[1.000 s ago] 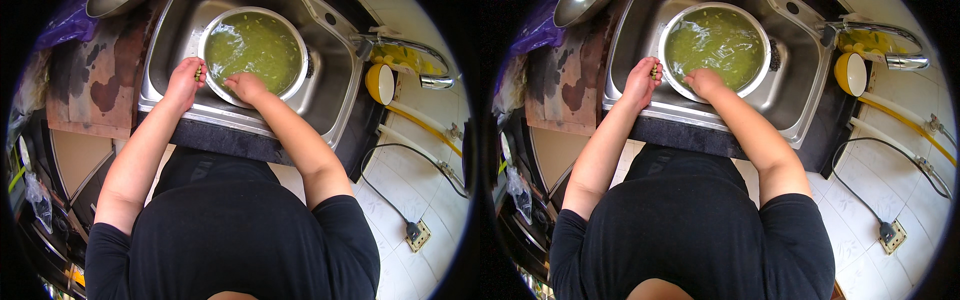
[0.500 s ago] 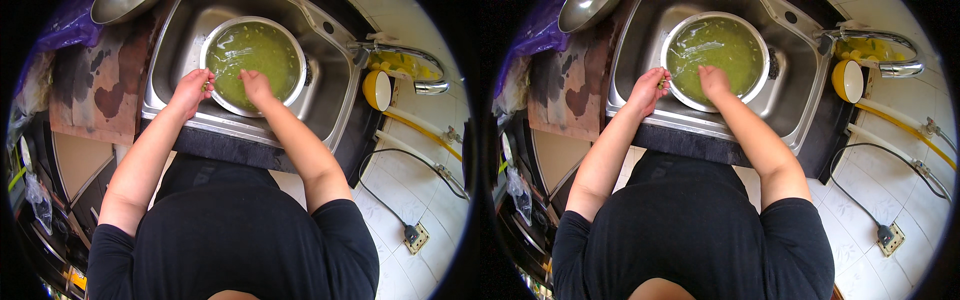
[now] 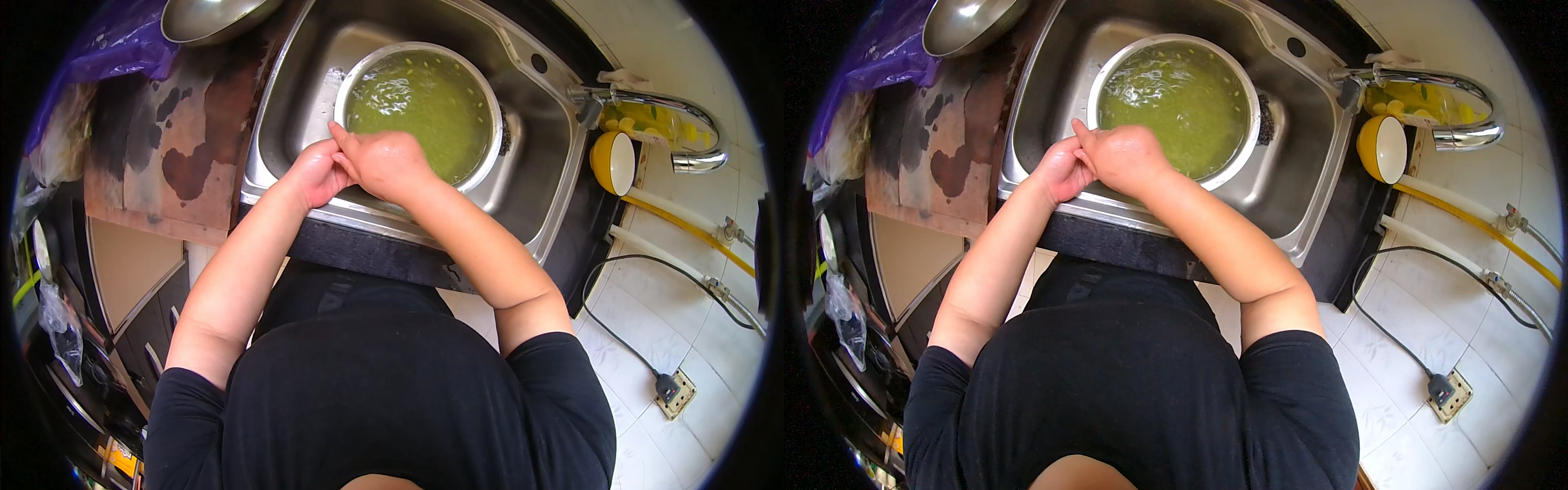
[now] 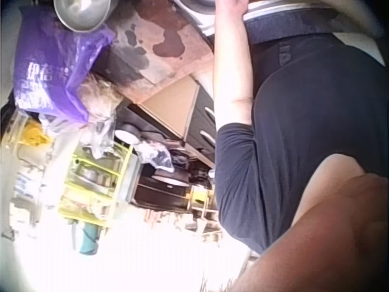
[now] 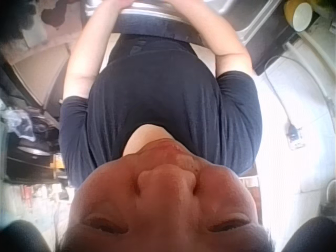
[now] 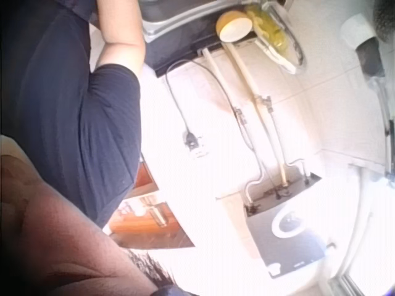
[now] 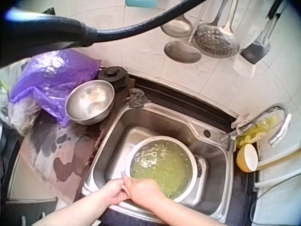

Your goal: The person washes green soybeans in a metal bowl filled with water in a kitchen sink. They repeatedly scoop the beans, rinse them under running water, and transfer them to a separate metal bowl on the counter.

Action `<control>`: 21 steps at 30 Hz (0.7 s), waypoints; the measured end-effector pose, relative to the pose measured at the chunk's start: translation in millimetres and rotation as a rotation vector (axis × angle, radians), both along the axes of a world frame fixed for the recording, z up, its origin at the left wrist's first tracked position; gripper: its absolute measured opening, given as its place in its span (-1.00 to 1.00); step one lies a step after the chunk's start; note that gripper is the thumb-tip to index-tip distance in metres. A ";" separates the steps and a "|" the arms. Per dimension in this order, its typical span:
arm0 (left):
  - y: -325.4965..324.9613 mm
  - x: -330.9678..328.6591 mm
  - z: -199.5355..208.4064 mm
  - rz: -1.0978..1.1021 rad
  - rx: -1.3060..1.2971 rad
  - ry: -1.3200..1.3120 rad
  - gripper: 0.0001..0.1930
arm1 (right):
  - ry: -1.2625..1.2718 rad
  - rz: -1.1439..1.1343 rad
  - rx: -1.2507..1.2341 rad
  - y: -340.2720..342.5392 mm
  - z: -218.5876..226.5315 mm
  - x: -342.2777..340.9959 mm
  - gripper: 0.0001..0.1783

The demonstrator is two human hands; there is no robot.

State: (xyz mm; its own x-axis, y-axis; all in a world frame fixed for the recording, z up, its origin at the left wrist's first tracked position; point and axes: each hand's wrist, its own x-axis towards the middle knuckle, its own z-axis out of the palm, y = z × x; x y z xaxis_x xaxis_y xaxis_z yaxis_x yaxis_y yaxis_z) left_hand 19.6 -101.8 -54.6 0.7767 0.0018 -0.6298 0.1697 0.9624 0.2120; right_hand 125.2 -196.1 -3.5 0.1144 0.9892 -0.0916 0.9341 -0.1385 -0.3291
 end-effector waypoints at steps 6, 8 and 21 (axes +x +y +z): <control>0.2 2.0 -2.9 0.080 0.028 -0.029 -0.77 | 0.103 -0.038 0.081 5.8 -0.5 18.4 -0.58; -0.6 3.5 -2.8 0.070 0.005 -0.068 -0.80 | 0.206 -0.031 0.282 5.6 -10.5 23.5 -0.60; 3.5 3.6 -3.5 0.128 0.037 0.058 -0.86 | -0.019 -0.542 0.140 25.9 -74.0 78.2 -0.83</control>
